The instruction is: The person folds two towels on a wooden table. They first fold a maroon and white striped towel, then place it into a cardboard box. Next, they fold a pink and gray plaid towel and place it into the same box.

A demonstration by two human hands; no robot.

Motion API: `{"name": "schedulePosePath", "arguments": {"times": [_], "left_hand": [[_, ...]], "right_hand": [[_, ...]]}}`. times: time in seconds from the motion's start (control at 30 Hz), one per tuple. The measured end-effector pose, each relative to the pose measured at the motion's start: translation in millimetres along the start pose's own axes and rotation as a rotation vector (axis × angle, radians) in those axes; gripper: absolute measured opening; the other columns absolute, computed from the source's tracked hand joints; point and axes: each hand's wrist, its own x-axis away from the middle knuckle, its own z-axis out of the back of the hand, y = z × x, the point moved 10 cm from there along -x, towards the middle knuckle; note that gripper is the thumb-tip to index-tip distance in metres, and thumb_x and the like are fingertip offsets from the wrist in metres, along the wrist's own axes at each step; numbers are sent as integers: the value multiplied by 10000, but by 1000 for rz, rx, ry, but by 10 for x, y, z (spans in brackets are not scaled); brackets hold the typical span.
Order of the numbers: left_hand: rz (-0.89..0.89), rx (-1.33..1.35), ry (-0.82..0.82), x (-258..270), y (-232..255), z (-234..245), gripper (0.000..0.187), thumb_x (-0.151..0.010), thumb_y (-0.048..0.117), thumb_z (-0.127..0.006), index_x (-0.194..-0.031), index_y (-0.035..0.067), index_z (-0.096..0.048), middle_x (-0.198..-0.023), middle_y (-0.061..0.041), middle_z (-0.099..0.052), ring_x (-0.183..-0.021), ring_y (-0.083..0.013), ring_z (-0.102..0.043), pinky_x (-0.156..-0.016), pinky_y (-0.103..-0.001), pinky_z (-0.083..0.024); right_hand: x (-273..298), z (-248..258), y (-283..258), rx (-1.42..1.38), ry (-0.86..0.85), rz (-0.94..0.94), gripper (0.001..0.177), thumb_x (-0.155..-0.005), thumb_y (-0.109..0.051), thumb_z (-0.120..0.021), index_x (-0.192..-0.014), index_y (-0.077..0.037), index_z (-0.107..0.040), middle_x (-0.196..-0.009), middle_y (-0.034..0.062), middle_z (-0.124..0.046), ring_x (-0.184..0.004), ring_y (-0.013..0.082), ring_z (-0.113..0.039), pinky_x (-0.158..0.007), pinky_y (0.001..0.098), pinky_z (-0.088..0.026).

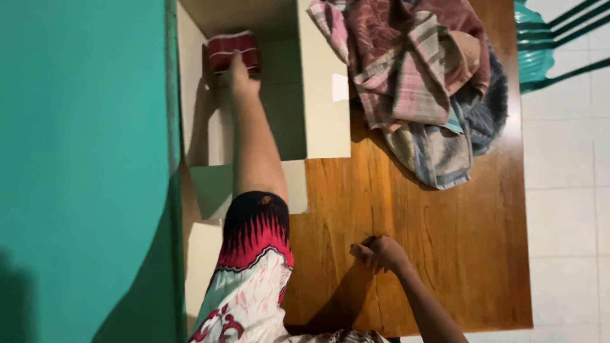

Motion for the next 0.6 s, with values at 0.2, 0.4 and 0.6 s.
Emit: {"name": "schedulePosePath", "arguments": {"times": [0.2,0.4,0.6], "left_hand": [[-109,-603,-71,1267,-138,-327,728,-921,434,-703,-1519,146,-403,-1589,-100,-354,-1497,-318,-292,-1160,-658,-286],[-1168,-918,-662,4042,-1089,83,469,-1080,332,-587,-1491,115,-528,-1485,-108,-601,-1397,-260,-539,-1173,-468,-417],[-234,-1253,-988,4996,-3856,1952,285,-1063,219,-553,-1321,121,-626,-1336,-89,-629,-1280,-253,-594,-1107,-412,-444]], "right_hand": [[-7,-32,268,5,-71,-131,457,-997,-491,-570,-955,-80,-766,-733,32,-789,-597,169,-773,-474,322,-582],[-145,-270,582,-125,-126,-49,336,-1036,-401,-545,-1050,-124,-735,-812,45,-790,-626,206,-757,-506,363,-583],[-229,326,523,-123,-78,295,291,-962,-292,-570,-1054,-103,-771,-895,46,-813,-742,213,-786,-609,350,-622]]}}
